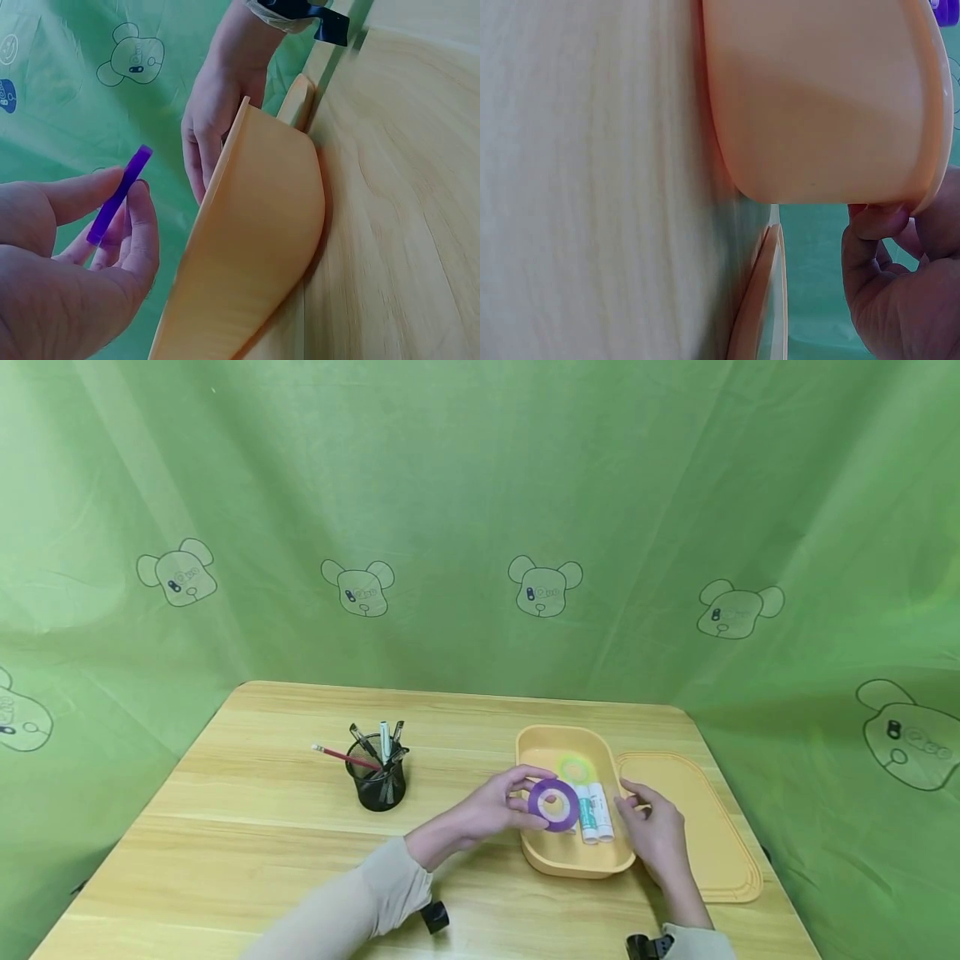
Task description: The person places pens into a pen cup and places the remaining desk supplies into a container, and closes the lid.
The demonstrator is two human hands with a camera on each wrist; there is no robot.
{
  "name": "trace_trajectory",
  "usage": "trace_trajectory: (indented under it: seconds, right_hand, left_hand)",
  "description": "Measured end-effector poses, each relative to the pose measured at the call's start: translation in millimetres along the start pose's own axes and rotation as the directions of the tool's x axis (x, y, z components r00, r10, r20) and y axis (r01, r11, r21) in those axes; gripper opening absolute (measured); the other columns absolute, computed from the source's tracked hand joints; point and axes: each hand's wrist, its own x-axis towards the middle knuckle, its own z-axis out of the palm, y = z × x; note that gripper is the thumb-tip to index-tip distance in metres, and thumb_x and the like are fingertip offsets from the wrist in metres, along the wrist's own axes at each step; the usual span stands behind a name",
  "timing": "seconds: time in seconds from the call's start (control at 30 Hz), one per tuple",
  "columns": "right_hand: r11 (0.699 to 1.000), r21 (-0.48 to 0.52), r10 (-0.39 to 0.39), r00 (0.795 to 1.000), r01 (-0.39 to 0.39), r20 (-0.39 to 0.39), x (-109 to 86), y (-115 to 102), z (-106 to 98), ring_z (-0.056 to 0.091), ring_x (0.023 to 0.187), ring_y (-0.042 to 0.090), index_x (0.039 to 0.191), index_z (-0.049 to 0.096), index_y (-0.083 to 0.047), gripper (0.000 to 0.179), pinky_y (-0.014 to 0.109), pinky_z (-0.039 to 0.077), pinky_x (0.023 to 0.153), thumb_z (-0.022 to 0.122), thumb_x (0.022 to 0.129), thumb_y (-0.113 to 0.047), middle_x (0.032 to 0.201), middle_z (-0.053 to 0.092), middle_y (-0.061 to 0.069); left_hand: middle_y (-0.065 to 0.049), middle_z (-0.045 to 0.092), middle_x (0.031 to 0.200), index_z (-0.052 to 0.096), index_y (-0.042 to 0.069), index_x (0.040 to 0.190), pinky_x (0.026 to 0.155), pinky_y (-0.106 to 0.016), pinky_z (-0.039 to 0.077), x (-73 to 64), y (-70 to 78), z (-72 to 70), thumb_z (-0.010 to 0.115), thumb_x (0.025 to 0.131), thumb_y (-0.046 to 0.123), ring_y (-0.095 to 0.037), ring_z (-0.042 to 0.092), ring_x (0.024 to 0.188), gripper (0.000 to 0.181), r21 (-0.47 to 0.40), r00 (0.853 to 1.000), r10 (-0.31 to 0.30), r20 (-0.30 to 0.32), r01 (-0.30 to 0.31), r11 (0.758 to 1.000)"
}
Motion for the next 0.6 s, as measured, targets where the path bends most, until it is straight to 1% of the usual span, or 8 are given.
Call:
trace_trajectory:
  seconds: [0.27,0.37,0.5,0.6]
  right_hand:
    - [1.000,0.009,0.004,1.000,-0.004,0.007,-1.0,-1,-1,0.056,0.078,0.007,0.141,0.062,-0.003,0.044,0.020,0.051,0.061,0.063,0.104,-0.026,0.110,0.068,0.017]
    - [1.000,0.007,-0.001,1.000,0.001,0.005,-1.0,-1,-1,0.056,0.077,0.006,0.141,0.062,-0.003,0.044,0.019,0.051,0.061,0.063,0.104,-0.026,0.109,0.068,0.017]
    - [1.000,0.006,-0.003,1.000,0.003,0.007,-0.8,-1,-1,0.057,0.077,0.006,0.141,0.062,-0.003,0.044,0.019,0.051,0.061,0.064,0.104,-0.027,0.109,0.068,0.017]
    - [1.000,0.010,0.003,1.000,-0.003,0.013,-0.7,0,-1,0.057,0.077,0.006,0.141,0.061,-0.003,0.045,0.020,0.052,0.061,0.063,0.104,-0.027,0.110,0.068,0.017]
  left_hand:
    - [-0.002,0.058,0.117,0.062,0.022,0.136,0.083,-0.028,0.062,7.3,-1.2,9.2,0.075,0.082,-0.014,-0.018,0.069,0.089,0.066,0.010,1.000,-0.010,-0.017,0.010,1.000]
    - [-0.001,0.059,0.117,0.062,0.023,0.136,0.083,-0.028,0.062,8.7,-0.2,13.7,0.074,0.083,-0.014,-0.016,0.069,0.089,0.065,0.012,1.000,-0.016,-0.022,0.016,1.000]
    - [-0.001,0.059,0.117,0.062,0.021,0.136,0.083,-0.028,0.063,11.4,0.2,21.2,0.071,0.085,-0.015,-0.014,0.069,0.088,0.063,0.015,0.999,-0.023,-0.028,0.023,1.000]
    - [-0.003,0.058,0.115,0.062,0.017,0.137,0.081,-0.028,0.063,14.5,0.4,27.2,0.067,0.087,-0.017,-0.014,0.068,0.086,0.060,0.010,1.000,-0.019,-0.025,0.019,1.000]
